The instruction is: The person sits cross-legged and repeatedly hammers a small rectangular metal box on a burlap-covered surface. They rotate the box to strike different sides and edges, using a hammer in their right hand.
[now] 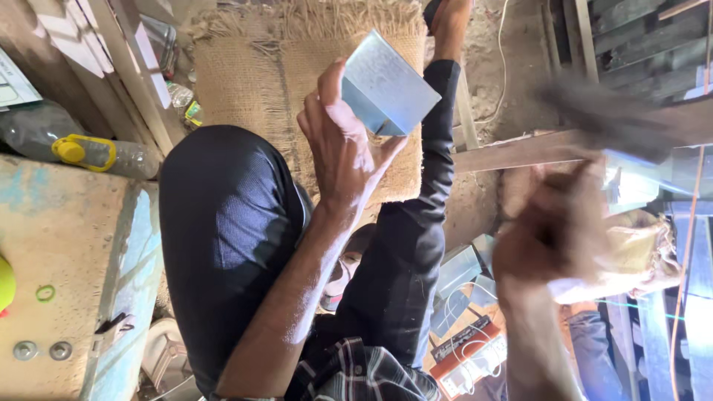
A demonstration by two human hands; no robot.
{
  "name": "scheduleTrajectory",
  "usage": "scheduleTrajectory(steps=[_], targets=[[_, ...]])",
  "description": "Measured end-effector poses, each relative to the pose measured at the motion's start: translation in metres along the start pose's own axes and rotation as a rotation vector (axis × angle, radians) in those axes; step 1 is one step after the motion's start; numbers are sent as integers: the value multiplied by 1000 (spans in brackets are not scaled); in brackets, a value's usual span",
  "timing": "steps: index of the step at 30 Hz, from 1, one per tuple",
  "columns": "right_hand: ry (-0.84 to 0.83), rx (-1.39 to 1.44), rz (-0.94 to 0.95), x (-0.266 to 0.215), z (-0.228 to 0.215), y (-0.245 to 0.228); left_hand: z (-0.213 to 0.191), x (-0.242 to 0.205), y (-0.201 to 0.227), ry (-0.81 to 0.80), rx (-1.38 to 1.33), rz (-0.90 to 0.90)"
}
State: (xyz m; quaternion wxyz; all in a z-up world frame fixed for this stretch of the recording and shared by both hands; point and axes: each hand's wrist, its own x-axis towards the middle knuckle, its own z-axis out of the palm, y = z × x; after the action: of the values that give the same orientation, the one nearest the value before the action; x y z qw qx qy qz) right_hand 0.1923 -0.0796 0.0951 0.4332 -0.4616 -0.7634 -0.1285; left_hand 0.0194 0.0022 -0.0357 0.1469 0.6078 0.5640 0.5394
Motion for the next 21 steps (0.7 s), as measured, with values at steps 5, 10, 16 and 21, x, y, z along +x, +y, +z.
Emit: scheduleTrajectory(steps=[5, 10, 16, 21], targets=[[-480, -71, 330, -21, 17, -6, 0, 11, 8, 70, -3, -21], [-386, 5, 440, -72, 1, -17, -13, 14, 12, -1, -59, -22], [-386, -70, 933, -99, -8, -20, -26, 16, 11, -135, -343, -192], [-370, 140, 1084, -115, 3, -25, -33, 14, 18, -288, -567, -474]])
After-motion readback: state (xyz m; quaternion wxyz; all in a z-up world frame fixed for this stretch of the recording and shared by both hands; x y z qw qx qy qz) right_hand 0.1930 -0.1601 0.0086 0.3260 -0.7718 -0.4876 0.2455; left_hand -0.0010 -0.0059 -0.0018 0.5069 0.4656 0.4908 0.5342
